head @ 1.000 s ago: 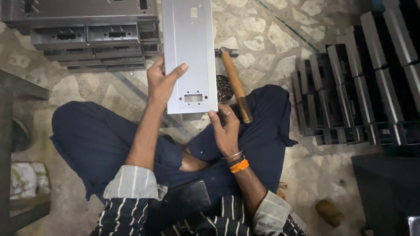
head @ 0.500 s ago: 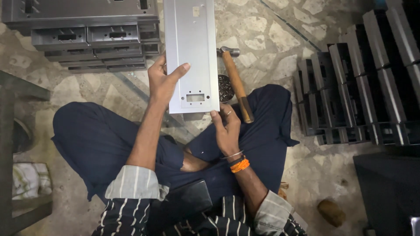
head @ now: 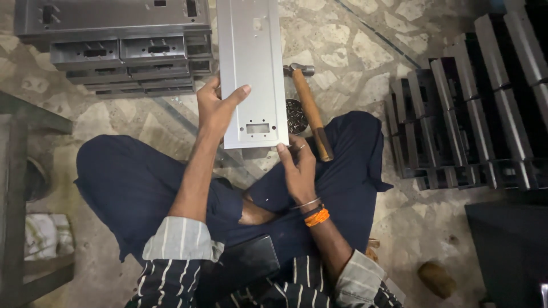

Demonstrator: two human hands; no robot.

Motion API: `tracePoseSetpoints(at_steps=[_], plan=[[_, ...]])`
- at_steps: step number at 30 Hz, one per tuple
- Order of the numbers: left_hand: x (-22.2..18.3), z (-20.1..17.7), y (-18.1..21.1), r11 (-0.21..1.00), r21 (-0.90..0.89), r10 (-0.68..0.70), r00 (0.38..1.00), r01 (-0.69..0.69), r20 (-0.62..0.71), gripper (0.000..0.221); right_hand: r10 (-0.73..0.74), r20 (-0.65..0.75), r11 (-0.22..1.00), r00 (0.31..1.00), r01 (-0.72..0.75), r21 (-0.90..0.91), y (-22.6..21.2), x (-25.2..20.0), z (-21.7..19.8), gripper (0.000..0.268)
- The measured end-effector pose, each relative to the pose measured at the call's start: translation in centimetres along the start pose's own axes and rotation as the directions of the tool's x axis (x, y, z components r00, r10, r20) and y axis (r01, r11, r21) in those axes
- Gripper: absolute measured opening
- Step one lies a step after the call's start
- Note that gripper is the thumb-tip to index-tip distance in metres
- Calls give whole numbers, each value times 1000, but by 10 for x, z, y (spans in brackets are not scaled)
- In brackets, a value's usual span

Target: Straightening or finishing metal plates using a hammer and a metal block anvil.

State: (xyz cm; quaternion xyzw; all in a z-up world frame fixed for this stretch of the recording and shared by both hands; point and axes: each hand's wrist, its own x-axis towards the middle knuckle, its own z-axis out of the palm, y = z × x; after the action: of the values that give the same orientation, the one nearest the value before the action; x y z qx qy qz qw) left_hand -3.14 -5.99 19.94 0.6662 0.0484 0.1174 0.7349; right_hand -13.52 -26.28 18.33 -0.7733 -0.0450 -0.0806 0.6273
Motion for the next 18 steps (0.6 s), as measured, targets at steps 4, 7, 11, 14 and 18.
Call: tracePoseSetpoints(at_steps=[4,7,11,14,18], plan=[[1,2,3,1000,-5,-30,1000,30,-8,40,5,-44,999,999,-3,44,4,13,-12,30],[4,0,-4,1000,4,-12,1000,12,-18,41,-187,-105,927,977,141,-348,12,53,-29,29],[1,0,-8,1000,-7,-7,1000,7,1,38,-146,56,560,988,130,-818,56,122,-49,33],[3,0,-6,999,-46,21,1000,-20,2,41,197,74,467,978,-27,-884,104,159,-41,39],[0,0,-4,997,-54,46,999,-46,2,43,362,-5,438,932,-175,-882,139,181,-32,43]])
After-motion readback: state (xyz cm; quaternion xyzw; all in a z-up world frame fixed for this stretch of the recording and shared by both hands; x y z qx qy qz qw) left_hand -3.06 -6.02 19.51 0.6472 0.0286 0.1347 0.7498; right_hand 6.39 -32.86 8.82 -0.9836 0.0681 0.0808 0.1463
